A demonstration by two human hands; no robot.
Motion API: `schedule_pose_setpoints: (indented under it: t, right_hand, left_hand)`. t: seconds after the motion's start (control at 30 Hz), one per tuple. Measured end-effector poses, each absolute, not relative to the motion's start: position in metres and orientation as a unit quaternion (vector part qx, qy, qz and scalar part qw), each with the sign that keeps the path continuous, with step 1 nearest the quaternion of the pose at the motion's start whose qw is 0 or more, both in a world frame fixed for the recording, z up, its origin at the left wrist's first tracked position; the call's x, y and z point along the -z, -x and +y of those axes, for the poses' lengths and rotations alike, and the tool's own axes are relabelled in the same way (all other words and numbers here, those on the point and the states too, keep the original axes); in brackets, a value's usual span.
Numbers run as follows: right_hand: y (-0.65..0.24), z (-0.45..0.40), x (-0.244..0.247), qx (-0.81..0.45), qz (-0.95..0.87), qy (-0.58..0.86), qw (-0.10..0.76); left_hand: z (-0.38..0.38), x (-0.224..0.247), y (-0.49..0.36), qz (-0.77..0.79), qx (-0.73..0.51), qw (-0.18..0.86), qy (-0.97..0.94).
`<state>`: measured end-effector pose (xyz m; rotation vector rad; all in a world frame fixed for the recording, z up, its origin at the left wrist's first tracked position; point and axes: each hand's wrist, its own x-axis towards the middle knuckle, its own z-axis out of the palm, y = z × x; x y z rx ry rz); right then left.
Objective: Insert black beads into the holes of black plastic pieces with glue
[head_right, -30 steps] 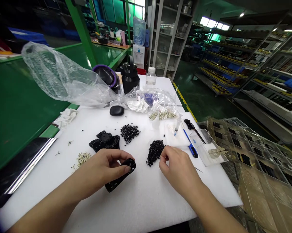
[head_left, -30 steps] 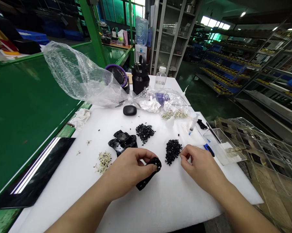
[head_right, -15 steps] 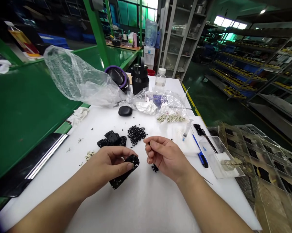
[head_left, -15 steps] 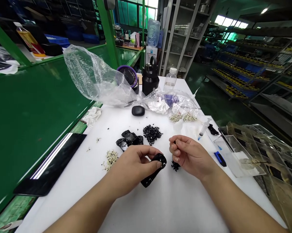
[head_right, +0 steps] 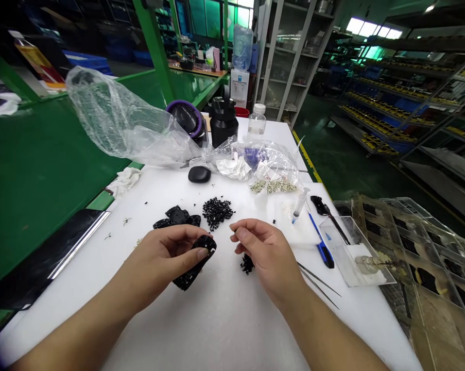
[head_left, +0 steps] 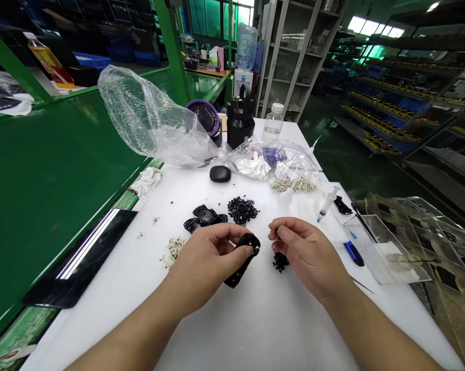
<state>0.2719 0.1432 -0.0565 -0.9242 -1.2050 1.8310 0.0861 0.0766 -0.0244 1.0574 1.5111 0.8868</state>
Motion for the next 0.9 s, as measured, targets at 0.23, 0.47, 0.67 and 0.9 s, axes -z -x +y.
schedule_pose_setpoints:
  t: [0.23, 0.47, 0.67, 0.9]
  right_hand:
    - [-0.26, 0.12, 0.052, -0.585, -0.566, 0.394, 0.427]
    - [-0.254, 0.12, 0.051, -0.569, -0.591, 0.392, 0.416]
    - [-0.255, 0.12, 0.05, -0.563, -0.595, 0.414, 0.397]
    - [-0.256, 0.121, 0.052, -0.553, -0.605, 0.427, 0.383]
  left_hand:
    - [0.077, 0.035, -0.09, 0.638, -0.438, 0.466, -0.429]
    - [0.075, 0.031, -0.093, 0.631, -0.448, 0.473, -0.42]
    - [0.073, 0.032, -0.095, 0.646, -0.446, 0.452, -0.424]
    - [0.071, 0.031, -0.098, 0.676, -0.416, 0.414, -0.446]
